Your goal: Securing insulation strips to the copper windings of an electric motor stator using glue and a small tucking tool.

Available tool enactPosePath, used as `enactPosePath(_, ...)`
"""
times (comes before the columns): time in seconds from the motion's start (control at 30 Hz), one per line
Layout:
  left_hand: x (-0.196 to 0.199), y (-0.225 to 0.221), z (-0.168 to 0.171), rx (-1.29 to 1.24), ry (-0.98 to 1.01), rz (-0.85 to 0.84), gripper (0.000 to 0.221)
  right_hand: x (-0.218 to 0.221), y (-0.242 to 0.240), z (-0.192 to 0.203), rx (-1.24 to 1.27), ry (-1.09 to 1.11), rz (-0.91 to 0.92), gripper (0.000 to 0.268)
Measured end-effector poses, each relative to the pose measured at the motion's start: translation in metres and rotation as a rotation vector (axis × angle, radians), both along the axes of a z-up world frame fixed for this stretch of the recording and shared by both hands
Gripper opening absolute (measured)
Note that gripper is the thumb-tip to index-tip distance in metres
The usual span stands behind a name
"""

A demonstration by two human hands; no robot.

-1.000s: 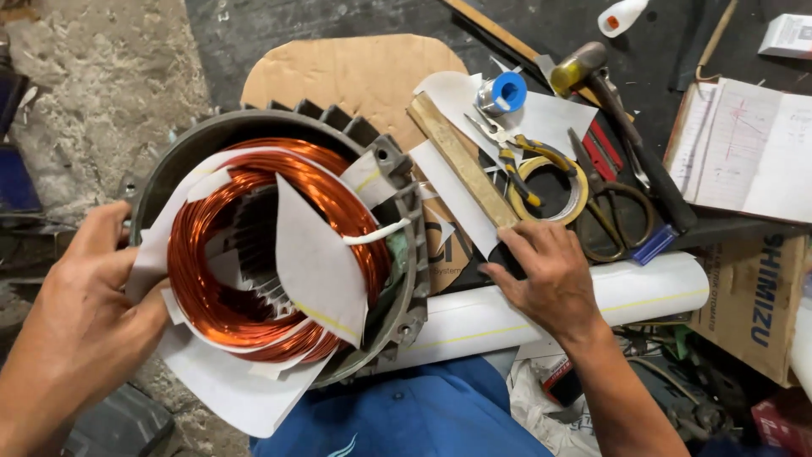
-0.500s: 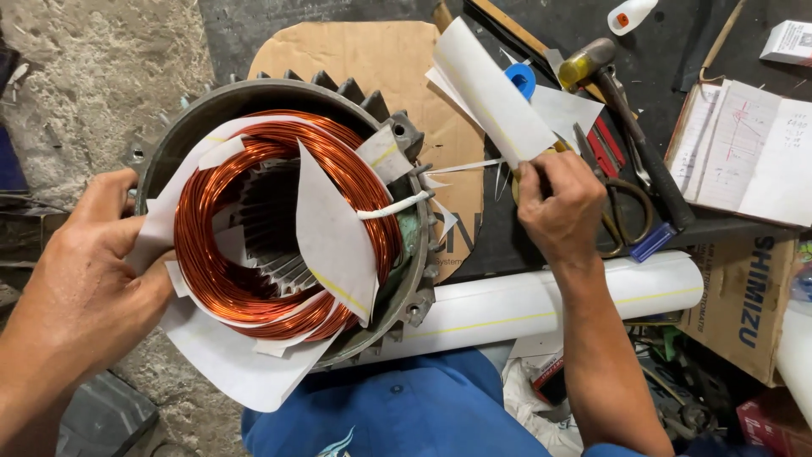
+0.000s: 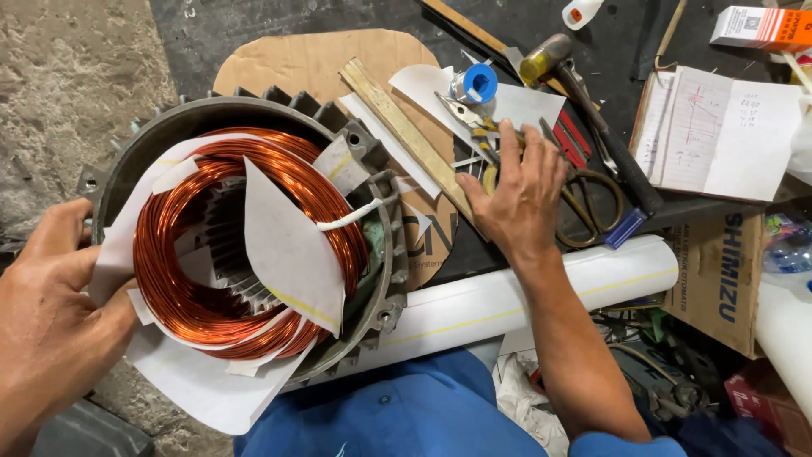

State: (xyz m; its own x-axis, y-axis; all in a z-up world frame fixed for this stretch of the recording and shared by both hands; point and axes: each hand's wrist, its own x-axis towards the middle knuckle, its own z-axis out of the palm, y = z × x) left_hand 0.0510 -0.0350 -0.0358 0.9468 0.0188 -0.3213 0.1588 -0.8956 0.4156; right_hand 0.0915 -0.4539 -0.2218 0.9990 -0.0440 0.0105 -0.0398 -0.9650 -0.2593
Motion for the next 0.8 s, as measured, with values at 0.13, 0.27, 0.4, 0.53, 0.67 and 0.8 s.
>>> enactPosePath(0.13, -0.003, 0.010, -0.011, 0.045, -0.020, -0.029, 0.019, -0.015, 0.028, -0.003, 0.007, -0.115, 0.109, 0.064)
enactPosePath(0.27, -0.001, 0.005, -0.006, 0.020, 0.010, -0.018, 0.017, -0.025, 0.040, 0.000, 0.095, -0.212, 0.183, 0.061)
enactPosePath(0.4, 0.000, 0.006, -0.006, 0.045, 0.045, -0.008, 0.015, -0.017, 0.006, 0.009, 0.250, -0.254, 0.152, 0.040)
enactPosePath(0.53, 0.000, 0.004, -0.006, 0.000, 0.038, 0.004, 0.018, -0.003, -0.045, -0.010, -0.014, -0.122, -0.115, 0.053)
enactPosePath(0.67, -0.004, 0.013, -0.016, 0.001, 0.015, 0.013, 0.014, -0.007, -0.039, -0.010, 0.023, -0.166, 0.007, 0.047)
enactPosePath(0.8, -0.003, 0.008, -0.014, -0.020, 0.037, 0.030, 0.016, -0.014, -0.031, 0.001, 0.234, -0.157, 0.226, 0.033)
